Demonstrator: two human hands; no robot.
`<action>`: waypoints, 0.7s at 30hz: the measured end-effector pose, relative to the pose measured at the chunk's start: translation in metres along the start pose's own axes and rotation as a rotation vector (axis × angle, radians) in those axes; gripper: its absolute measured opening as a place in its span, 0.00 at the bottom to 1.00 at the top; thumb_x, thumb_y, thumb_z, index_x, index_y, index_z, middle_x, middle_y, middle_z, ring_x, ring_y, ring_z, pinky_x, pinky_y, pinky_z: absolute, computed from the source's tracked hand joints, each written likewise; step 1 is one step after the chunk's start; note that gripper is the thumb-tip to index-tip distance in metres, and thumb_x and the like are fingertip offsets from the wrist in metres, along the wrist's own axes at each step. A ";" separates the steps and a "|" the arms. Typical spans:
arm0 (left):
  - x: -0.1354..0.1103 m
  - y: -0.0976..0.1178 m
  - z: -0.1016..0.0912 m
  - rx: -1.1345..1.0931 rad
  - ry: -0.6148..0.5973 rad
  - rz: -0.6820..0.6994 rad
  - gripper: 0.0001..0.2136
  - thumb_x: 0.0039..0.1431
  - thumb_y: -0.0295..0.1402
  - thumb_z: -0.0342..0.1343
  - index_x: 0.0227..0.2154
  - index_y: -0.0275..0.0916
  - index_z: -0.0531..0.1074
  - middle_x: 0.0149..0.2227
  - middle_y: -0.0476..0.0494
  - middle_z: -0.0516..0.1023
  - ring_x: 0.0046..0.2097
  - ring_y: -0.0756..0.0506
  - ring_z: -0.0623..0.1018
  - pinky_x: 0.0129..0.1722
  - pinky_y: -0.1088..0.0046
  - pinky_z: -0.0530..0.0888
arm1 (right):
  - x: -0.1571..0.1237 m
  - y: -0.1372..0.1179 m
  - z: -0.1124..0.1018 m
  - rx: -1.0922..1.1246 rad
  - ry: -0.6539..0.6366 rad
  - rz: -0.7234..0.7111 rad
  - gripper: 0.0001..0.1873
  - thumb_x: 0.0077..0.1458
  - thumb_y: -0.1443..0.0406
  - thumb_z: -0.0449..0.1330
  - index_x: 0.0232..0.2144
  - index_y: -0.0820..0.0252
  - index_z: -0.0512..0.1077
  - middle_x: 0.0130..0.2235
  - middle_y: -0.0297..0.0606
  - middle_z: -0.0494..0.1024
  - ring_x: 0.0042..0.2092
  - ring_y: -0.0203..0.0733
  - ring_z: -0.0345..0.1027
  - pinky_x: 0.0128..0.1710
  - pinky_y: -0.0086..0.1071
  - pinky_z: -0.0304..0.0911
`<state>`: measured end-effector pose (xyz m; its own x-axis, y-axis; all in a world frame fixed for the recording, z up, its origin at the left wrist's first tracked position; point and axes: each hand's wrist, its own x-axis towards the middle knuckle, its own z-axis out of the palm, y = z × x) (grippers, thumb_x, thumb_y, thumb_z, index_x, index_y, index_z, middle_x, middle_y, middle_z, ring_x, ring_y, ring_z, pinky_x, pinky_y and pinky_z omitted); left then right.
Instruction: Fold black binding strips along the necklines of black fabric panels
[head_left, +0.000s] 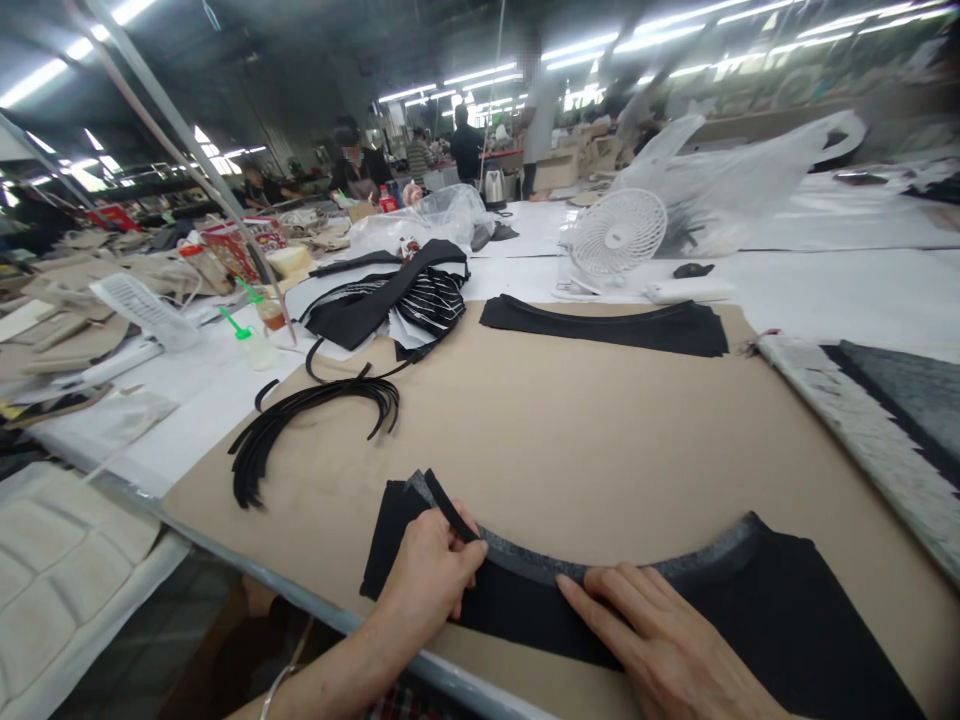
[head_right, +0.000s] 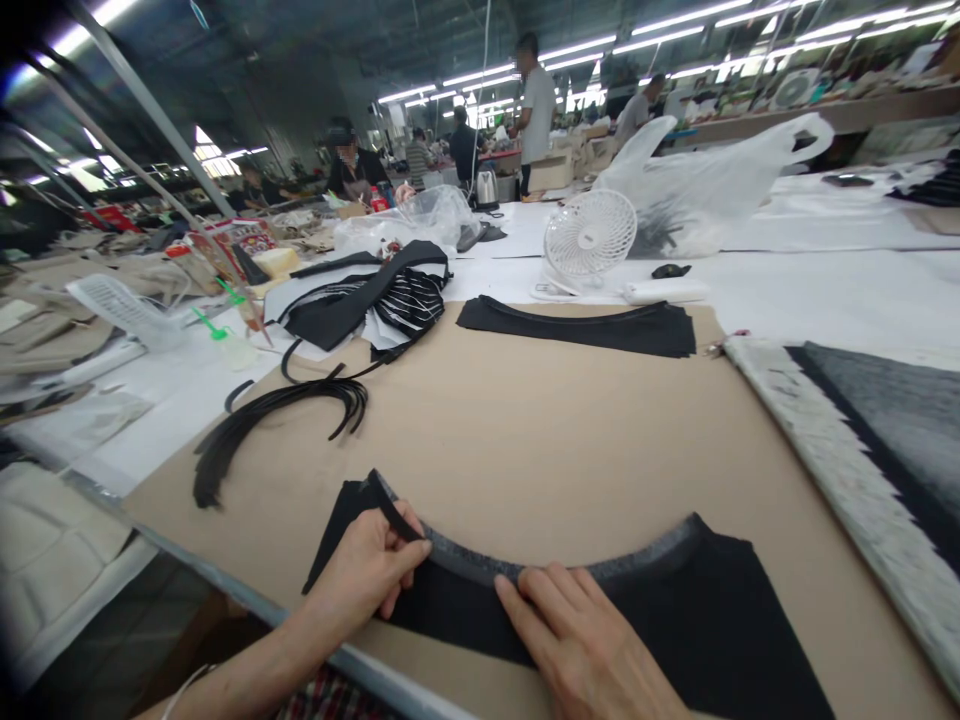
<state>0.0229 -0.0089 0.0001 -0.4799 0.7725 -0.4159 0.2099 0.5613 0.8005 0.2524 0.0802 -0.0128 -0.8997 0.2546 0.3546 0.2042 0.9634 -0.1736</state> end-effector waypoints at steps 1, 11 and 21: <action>0.000 0.000 0.000 0.010 0.003 0.002 0.02 0.50 0.28 0.53 0.26 0.38 0.65 0.15 0.55 0.69 0.11 0.54 0.65 0.08 0.84 0.56 | 0.000 0.000 0.001 -0.004 -0.007 -0.007 0.36 0.41 0.81 0.45 0.53 0.58 0.68 0.41 0.38 0.74 0.40 0.42 0.68 0.42 0.37 0.67; -0.006 0.005 0.001 0.088 0.055 0.015 0.04 0.51 0.27 0.53 0.23 0.39 0.65 0.15 0.55 0.68 0.12 0.53 0.66 0.10 0.82 0.56 | 0.003 -0.002 0.002 -0.052 -0.037 -0.038 0.33 0.44 0.81 0.46 0.52 0.60 0.68 0.40 0.39 0.74 0.39 0.42 0.67 0.42 0.36 0.65; -0.002 -0.002 -0.003 0.034 0.085 0.044 0.04 0.52 0.30 0.55 0.29 0.39 0.65 0.16 0.57 0.67 0.12 0.55 0.64 0.10 0.83 0.55 | 0.051 -0.032 0.020 -0.070 -0.003 -0.085 0.26 0.50 0.77 0.51 0.53 0.66 0.65 0.43 0.41 0.73 0.42 0.42 0.67 0.46 0.36 0.64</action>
<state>0.0208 -0.0124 0.0005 -0.5403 0.7692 -0.3412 0.2605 0.5385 0.8014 0.1922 0.0603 -0.0069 -0.9160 0.1720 0.3624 0.1539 0.9850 -0.0786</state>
